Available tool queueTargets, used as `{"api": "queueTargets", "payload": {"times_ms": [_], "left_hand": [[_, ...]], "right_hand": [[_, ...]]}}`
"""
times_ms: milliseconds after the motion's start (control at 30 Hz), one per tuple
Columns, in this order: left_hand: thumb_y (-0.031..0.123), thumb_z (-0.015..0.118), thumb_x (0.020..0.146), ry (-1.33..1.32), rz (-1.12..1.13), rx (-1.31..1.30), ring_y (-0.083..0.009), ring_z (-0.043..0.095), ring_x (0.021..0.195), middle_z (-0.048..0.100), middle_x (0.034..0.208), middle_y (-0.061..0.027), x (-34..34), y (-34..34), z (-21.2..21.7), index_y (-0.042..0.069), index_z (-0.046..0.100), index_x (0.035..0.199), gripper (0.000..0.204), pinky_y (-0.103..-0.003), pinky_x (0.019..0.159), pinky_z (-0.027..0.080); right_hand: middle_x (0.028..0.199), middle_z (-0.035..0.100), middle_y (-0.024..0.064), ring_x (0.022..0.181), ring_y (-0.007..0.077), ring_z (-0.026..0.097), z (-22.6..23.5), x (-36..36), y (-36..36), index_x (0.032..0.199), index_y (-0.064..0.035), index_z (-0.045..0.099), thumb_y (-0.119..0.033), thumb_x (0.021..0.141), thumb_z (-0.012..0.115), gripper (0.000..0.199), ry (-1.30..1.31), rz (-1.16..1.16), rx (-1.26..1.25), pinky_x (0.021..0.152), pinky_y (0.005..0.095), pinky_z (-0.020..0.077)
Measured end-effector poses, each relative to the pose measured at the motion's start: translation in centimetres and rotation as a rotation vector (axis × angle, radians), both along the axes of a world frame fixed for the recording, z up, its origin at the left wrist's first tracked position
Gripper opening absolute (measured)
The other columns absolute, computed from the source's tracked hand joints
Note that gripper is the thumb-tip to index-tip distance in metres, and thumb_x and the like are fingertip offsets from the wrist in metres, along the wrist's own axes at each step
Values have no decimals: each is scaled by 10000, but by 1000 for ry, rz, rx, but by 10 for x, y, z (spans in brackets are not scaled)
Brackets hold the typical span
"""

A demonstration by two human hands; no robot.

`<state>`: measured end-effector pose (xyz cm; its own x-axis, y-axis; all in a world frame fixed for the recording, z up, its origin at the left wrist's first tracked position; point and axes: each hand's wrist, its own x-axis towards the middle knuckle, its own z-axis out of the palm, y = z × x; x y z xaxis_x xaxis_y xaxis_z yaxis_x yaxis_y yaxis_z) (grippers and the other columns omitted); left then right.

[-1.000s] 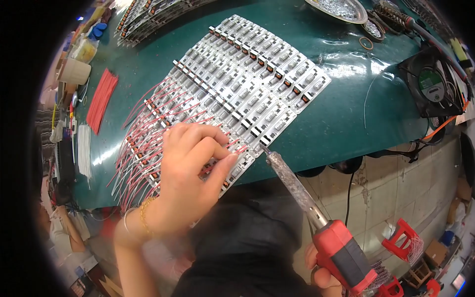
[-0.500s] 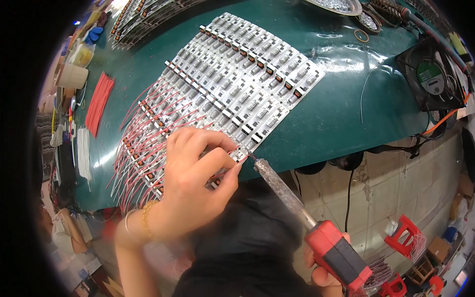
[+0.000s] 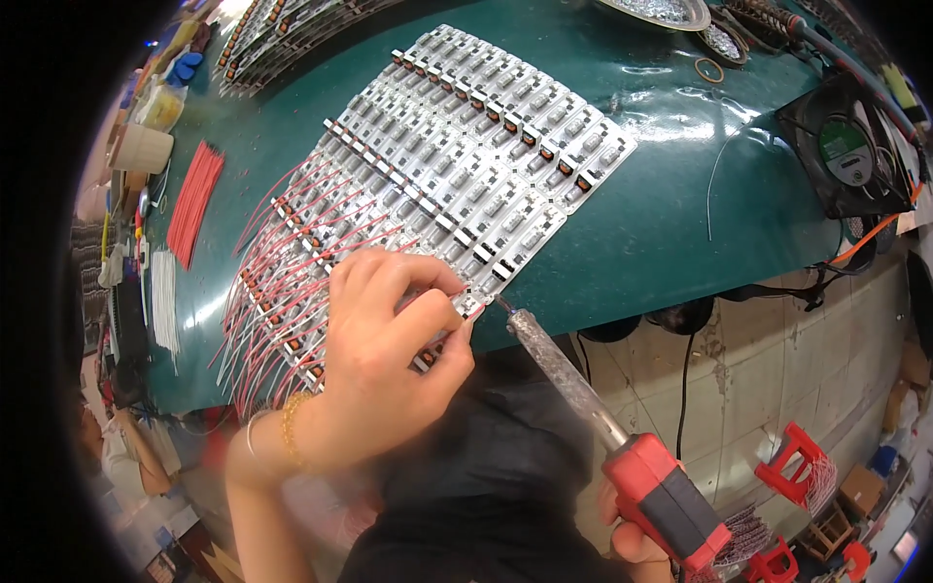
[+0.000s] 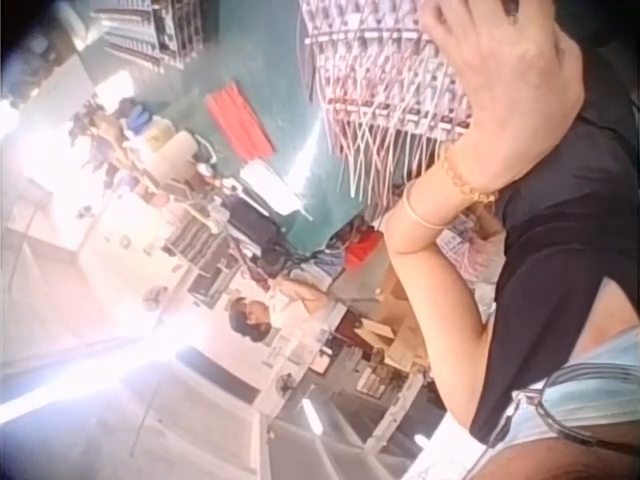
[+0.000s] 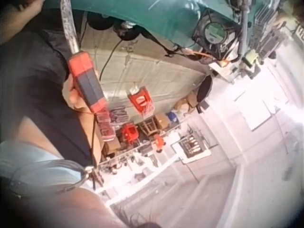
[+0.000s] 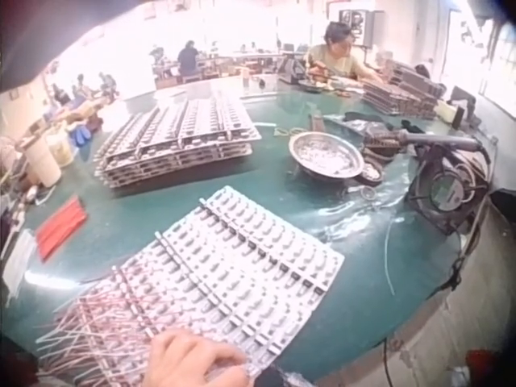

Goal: The person solders wires onto an electronic board using a soldering iron, repeatedly picking up red and white wires and attaching them to connection points across the board.

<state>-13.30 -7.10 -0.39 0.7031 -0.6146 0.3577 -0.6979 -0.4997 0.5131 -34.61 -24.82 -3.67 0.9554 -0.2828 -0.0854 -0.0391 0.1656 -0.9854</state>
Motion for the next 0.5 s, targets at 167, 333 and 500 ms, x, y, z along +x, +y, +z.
{"api": "queueTargets", "payload": {"times_ms": [167,333,500], "left_hand": [[35,624,621,14,-4,4,-255,475,820,511,836,-60,4,0,6,59,550,716,123,-403,786,347],[70,666,667,10,-45,-122,-293,494,848,512,927,-135,5,16,12,16,526,771,183,-425,774,388],[52,623,689,-267,442,179,-298,508,858,538,881,-123,38,128,35,38,551,854,180,-401,769,397]], "right_hand": [[468,426,-4,375,122,429,11,12,5,1238,75,344,-610,767,566,861,-65,11,29,416,262,390],[460,413,10,367,128,407,-2,27,9,1246,85,298,-583,813,524,828,-240,-94,59,400,253,383],[480,393,9,380,104,382,7,56,10,1265,109,284,-450,888,500,708,-369,-171,-190,392,233,356]]}}
